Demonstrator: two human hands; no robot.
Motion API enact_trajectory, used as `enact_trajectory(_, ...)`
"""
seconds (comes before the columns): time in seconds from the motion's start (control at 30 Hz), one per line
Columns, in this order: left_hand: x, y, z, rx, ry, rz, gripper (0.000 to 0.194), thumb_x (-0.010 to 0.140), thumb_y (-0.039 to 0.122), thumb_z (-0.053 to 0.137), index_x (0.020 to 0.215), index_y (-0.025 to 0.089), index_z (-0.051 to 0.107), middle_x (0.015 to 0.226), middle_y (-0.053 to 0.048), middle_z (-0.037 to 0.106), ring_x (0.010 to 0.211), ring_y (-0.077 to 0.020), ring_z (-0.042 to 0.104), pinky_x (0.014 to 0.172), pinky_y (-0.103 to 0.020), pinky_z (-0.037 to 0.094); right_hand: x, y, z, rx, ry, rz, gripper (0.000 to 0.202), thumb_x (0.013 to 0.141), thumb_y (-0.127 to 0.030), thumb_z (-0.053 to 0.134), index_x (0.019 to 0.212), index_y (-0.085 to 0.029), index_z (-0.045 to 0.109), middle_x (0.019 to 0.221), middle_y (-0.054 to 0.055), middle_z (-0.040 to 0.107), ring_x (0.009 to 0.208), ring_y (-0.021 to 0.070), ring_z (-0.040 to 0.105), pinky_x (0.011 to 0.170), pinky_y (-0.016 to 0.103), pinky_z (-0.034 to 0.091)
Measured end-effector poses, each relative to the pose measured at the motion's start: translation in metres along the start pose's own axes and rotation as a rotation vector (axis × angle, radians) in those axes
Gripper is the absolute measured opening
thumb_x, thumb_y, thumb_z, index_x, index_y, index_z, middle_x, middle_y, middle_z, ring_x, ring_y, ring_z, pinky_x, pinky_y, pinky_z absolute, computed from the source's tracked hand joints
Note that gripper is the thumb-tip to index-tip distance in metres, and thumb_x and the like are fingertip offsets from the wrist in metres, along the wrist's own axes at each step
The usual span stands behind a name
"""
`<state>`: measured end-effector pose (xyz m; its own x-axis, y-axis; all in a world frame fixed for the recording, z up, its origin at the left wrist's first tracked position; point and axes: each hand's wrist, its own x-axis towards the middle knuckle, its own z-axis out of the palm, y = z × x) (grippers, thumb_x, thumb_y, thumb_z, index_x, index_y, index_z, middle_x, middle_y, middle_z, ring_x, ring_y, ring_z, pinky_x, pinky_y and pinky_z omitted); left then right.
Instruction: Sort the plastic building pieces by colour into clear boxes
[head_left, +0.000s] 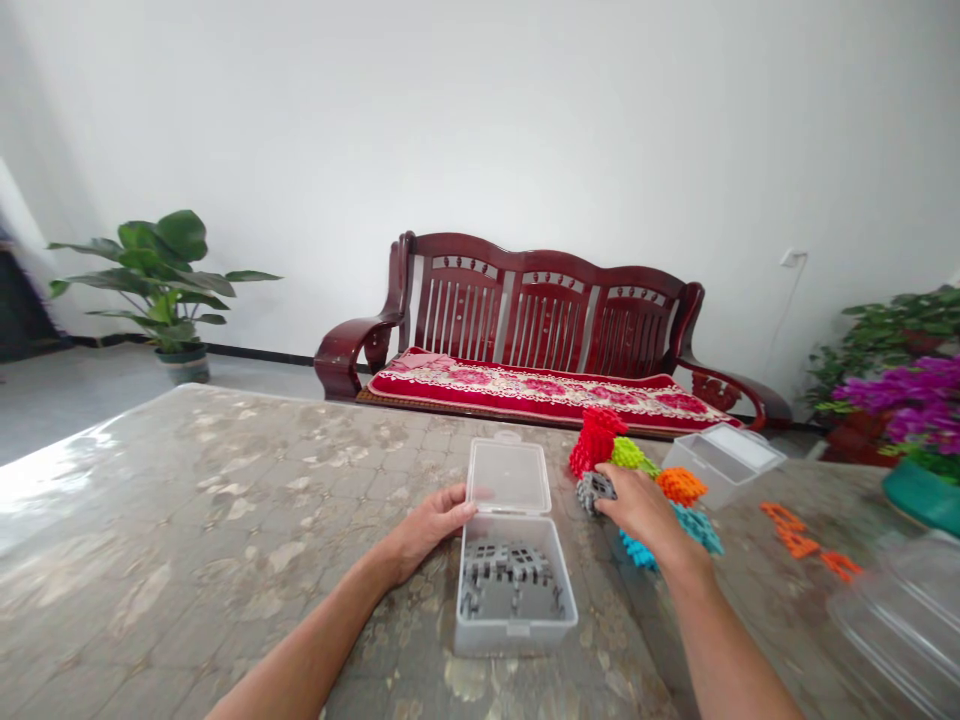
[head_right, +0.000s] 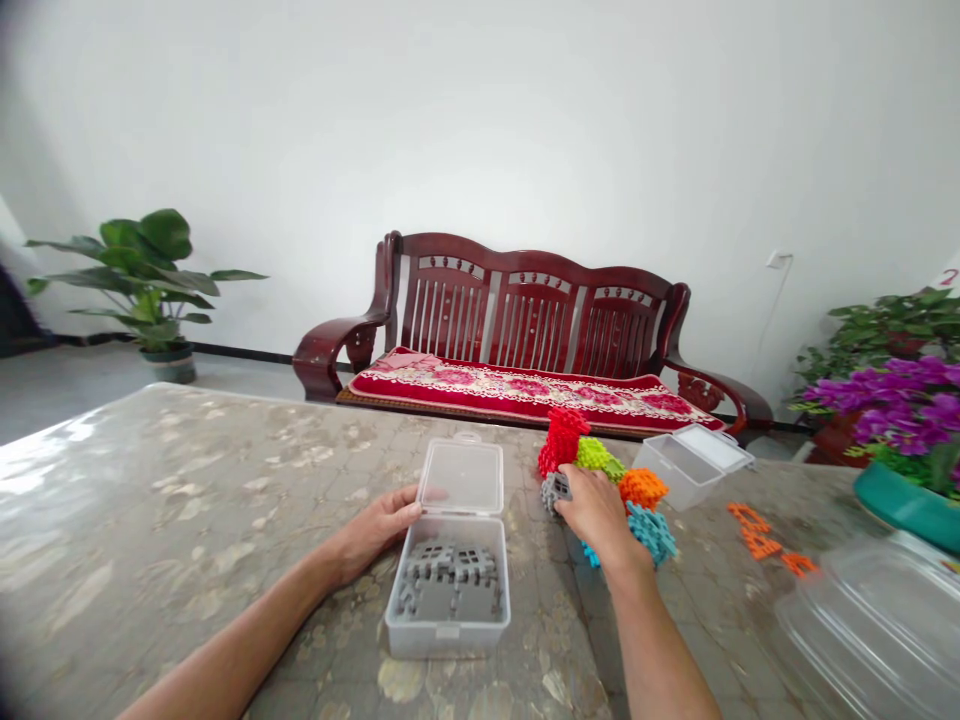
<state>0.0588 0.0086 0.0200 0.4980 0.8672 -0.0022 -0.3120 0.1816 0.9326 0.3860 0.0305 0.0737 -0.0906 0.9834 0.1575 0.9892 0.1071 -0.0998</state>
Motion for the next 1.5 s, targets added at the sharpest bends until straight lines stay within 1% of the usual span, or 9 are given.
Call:
enact_trajectory(0.13,-0.001,-0.001,-0.001,0.006,0.011,-0.002,0.057,0.069,0.05,0.084,0.115,0.017,0.072,0.096,-0.005,0.076,0.084,-0.019,0.064,0.08,-0.026,0.046,0.001,-0.005,-0.005,0.053,0.057,0.016,0.044,0.074,-0.021,0.062,0.118,-0.02,0.065,0.118,0.01,0.07,0.111,0.0282,0.06,0.096,0.038,0.042)
enact_trajectory(0.23,-0.001,-0.002,-0.001,-0.004,0.02,0.002,0.058,0.068,0.049,0.084,0.115,0.017,0.072,0.097,-0.005,0.075,0.083,-0.0187,0.064,0.08,-0.027,0.046,-0.003,-0.019,-0.016,0.285,0.071,-0.032,0.051,0.073,-0.026,0.064,0.123,-0.017,0.062,0.119,0.012,0.069,0.109,0.0267,0.062,0.096,0.039,0.045)
enact_trajectory(0.37,-0.001,-0.002,0.0,-0.011,0.013,0.006,0.057,0.068,0.05,0.084,0.114,0.017,0.073,0.097,-0.005,0.075,0.085,-0.0196,0.064,0.081,-0.027,0.045,-0.021,-0.053,-0.038,0.557,-0.008,-0.215,0.055,0.07,-0.026,0.068,0.125,-0.02,0.061,0.12,0.009,0.067,0.106,0.0236,0.064,0.096,0.039,0.048)
enact_trajectory(0.5,0.0,-0.003,0.0,-0.01,-0.012,0.001,0.059,0.069,0.05,0.083,0.116,0.016,0.071,0.099,-0.006,0.075,0.085,-0.0207,0.065,0.08,-0.028,0.045,-0.045,-0.09,-0.053,0.546,-0.117,-0.357,0.055,0.069,-0.023,0.074,0.122,-0.025,0.064,0.12,0.006,0.067,0.108,0.0226,0.062,0.095,0.036,0.047)
enact_trajectory(0.63,0.001,-0.005,-0.002,-0.03,-0.02,0.017,0.059,0.07,0.049,0.083,0.117,0.016,0.07,0.101,-0.006,0.075,0.086,-0.0214,0.065,0.08,-0.028,0.046,-0.057,-0.108,-0.051,0.501,-0.216,-0.493,0.054,0.071,-0.026,0.077,0.123,-0.028,0.065,0.122,0.003,0.067,0.112,0.0222,0.059,0.098,0.033,0.044)
enact_trajectory(0.8,0.001,-0.006,-0.004,-0.005,-0.022,0.028,0.06,0.071,0.05,0.082,0.118,0.015,0.069,0.1,-0.007,0.075,0.089,-0.0226,0.065,0.08,-0.029,0.046,-0.058,-0.116,-0.042,0.524,-0.263,-0.594,0.033,0.079,-0.018,0.067,0.11,-0.029,0.073,0.111,-0.001,0.073,0.108,0.0189,0.061,0.099,0.031,0.042)
enact_trajectory(1.0,0.003,-0.009,-0.008,0.021,-0.03,0.043,0.058,0.075,0.049,0.08,0.121,0.017,0.068,0.104,-0.007,0.074,0.089,-0.0223,0.065,0.082,-0.029,0.045,-0.06,-0.123,-0.039,0.545,-0.233,-0.591,0.037,0.077,-0.015,0.066,0.111,-0.028,0.072,0.112,0.001,0.072,0.108,0.0197,0.06,0.098,0.032,0.042)
enact_trajectory(1.23,0.001,-0.006,-0.004,0.023,-0.012,0.035,0.06,0.072,0.05,0.082,0.119,0.017,0.069,0.101,-0.006,0.074,0.087,-0.0226,0.064,0.08,-0.029,0.045,-0.06,-0.126,-0.038,0.493,-0.216,-0.577,0.039,0.075,-0.013,0.066,0.112,-0.027,0.071,0.11,0.003,0.069,0.104,0.0191,0.059,0.093,0.029,0.043)
enact_trajectory(1.5,0.002,-0.007,-0.005,0.017,-0.002,0.04,0.057,0.07,0.05,0.083,0.115,0.017,0.072,0.097,-0.004,0.074,0.079,-0.0178,0.061,0.077,-0.026,0.043,-0.062,-0.132,-0.04,0.586,-0.264,-0.53,0.027,0.079,-0.013,0.062,0.096,-0.027,0.078,0.093,-0.001,0.075,0.087,0.0155,0.066,0.082,0.024,0.046)
